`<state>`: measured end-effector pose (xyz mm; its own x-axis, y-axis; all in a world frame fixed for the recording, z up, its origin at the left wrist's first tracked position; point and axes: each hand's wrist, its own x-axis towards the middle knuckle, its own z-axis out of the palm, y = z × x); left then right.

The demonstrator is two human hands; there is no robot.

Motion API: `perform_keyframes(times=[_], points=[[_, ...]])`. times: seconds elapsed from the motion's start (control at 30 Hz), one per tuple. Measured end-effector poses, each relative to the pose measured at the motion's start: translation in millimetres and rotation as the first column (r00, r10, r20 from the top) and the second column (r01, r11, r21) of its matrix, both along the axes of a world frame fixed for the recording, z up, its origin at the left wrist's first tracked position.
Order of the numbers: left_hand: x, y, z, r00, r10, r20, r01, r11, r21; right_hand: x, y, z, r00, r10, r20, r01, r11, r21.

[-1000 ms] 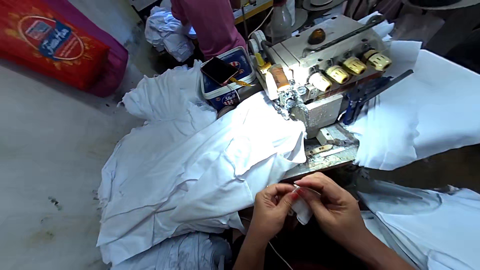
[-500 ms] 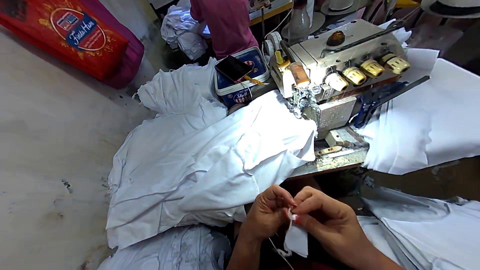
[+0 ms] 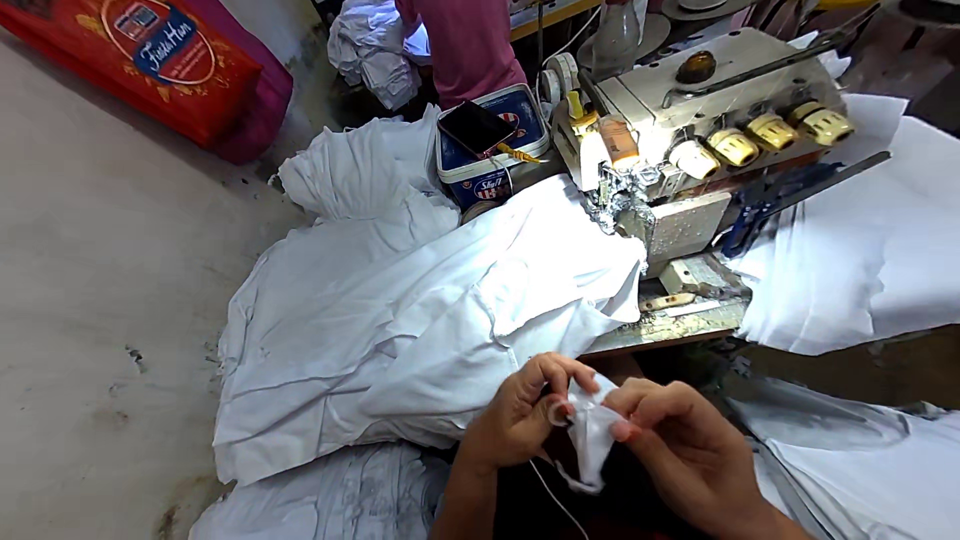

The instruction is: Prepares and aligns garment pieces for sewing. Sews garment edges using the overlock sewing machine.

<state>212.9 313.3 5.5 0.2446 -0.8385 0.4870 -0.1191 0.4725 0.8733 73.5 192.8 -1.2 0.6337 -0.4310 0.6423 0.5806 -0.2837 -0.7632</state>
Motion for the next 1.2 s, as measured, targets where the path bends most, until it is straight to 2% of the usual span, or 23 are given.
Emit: perform_keyframes(times=[0.07, 0.13, 0.2, 0.23, 0.27, 0.3, 0.37, 0.4, 0.43, 0.5, 0.57, 0.63, 0.7, 0.8, 0.87, 0.9, 0.97, 1.0, 1.07, 1.1, 1.13, 1.17, 1.2], points=[[7.6, 2.1, 12.5, 1.000, 0.007, 0.012, -0.008, 0.999, 0.049, -3.3, -5.2, 4.8, 0.993, 0.049, -0.108, -0.042, 0.997, 0.065], [13.2, 2.6, 24.5, 0.990, 0.026, 0.137, -0.041, 0.993, 0.110, -6.7, -14.4, 3.5, 0.942, 0.192, -0.274, -0.174, 0.981, 0.091], [10.2, -0.2, 29.5, 0.916, 0.182, 0.356, -0.251, 0.955, 0.158, -8.1, -21.0, 1.9, 0.880, 0.317, -0.353, -0.297, 0.948, 0.109], [5.5, -2.6, 27.7, 0.847, 0.305, 0.435, -0.407, 0.899, 0.163, -7.5, -21.4, 2.0, 0.881, 0.313, -0.355, -0.290, 0.950, 0.118], [-0.3, -4.6, 22.8, 0.800, 0.415, 0.433, -0.523, 0.836, 0.167, -6.7, -20.5, 2.8, 0.892, 0.282, -0.352, -0.245, 0.958, 0.146], [-6.0, -5.5, 16.3, 0.817, 0.475, 0.327, -0.547, 0.818, 0.178, -4.8, -19.1, 4.5, 0.904, 0.240, -0.353, -0.179, 0.964, 0.197], [-21.1, -3.7, 0.4, 0.914, 0.405, 0.015, -0.402, 0.901, 0.165, -1.2, -18.8, 9.6, 0.908, 0.186, -0.374, -0.066, 0.948, 0.311], [-29.2, -3.1, -9.3, 0.937, 0.345, -0.048, -0.337, 0.933, 0.125, 0.4, -19.2, 11.1, 0.904, 0.187, -0.384, -0.035, 0.929, 0.369], [-33.6, -3.6, -19.3, 0.952, 0.305, -0.037, -0.302, 0.951, 0.072, 2.0, -20.0, 11.5, 0.899, 0.198, -0.391, -0.021, 0.911, 0.413], [-30.0, -4.7, -32.9, 0.917, 0.369, 0.152, -0.368, 0.929, -0.033, 3.5, -21.5, 9.7, 0.881, 0.227, -0.415, -0.016, 0.891, 0.453], [-12.6, -2.6, -29.7, 0.820, 0.431, 0.377, -0.427, 0.899, -0.098, 3.5, -26.1, 8.0, 0.845, 0.242, -0.477, -0.027, 0.910, 0.414], [4.2, 2.3, -15.5, 0.761, 0.359, 0.540, -0.387, 0.920, -0.066, 2.1, -35.0, 7.8, 0.786, 0.261, -0.561, -0.087, 0.944, 0.318], [14.1, 3.6, 1.2, 0.705, 0.226, 0.673, -0.331, 0.943, 0.030, 1.1, -44.4, 9.3, 0.716, 0.298, -0.631, -0.198, 0.954, 0.226], [22.4, -2.5, 13.7, 0.690, 0.012, 0.723, -0.229, 0.952, 0.202, 1.8, -52.9, 9.7, 0.691, 0.369, -0.621, -0.376, 0.918, 0.128], [27.0, -8.3, 11.9, 0.781, -0.105, 0.616, -0.113, 0.946, 0.305, 1.5, -56.6, 11.6, 0.681, 0.429, -0.594, -0.457, 0.882, 0.114], [28.5, -11.5, 7.6, 0.856, -0.162, 0.491, -0.014, 0.942, 0.335, 0.7, -57.7, 13.7, 0.671, 0.445, -0.593, -0.477, 0.871, 0.113], [25.5, -19.3, -10.6, 0.958, -0.260, 0.117, 0.219, 0.933, 0.285, -1.8, -59.8, 15.3, 0.677, 0.455, -0.578, -0.500, 0.861, 0.091], [20.3, -23.0, -21.0, 0.949, -0.302, -0.087, 0.314, 0.921, 0.231, -3.4, -60.1, 15.1, 0.687, 0.453, -0.567, -0.501, 0.862, 0.081], [8.6, -29.6, -35.0, 0.847, -0.365, -0.386, 0.442, 0.888, 0.131, -6.1, -59.9, 14.9, 0.716, 0.431, -0.549, -0.483, 0.874, 0.056], [4.5, -31.1, -35.8, 0.815, -0.356, -0.457, 0.453, 0.883, 0.122, -7.8, -59.9, 14.3, 0.731, 0.410, -0.545, -0.463, 0.885, 0.045], [3.3, -31.2, -32.2, 0.837, -0.318, -0.445, 0.426, 0.889, 0.166, -10.1, -59.9, 12.3, 0.750, 0.377, -0.543, -0.435, 0.900, 0.023], [5.9, -29.8, -24.7, 0.902, -0.261, -0.343, 0.357, 0.898, 0.255, -12.5, -60.1, 9.0, 0.770, 0.333, -0.544, -0.402, 0.916, -0.008], [11.6, -27.4, -13.3, 0.965, -0.211, -0.158, 0.256, 0.894, 0.367, -15.0, -59.7, 4.5, 0.787, 0.283, -0.548, -0.361, 0.932, -0.039]])
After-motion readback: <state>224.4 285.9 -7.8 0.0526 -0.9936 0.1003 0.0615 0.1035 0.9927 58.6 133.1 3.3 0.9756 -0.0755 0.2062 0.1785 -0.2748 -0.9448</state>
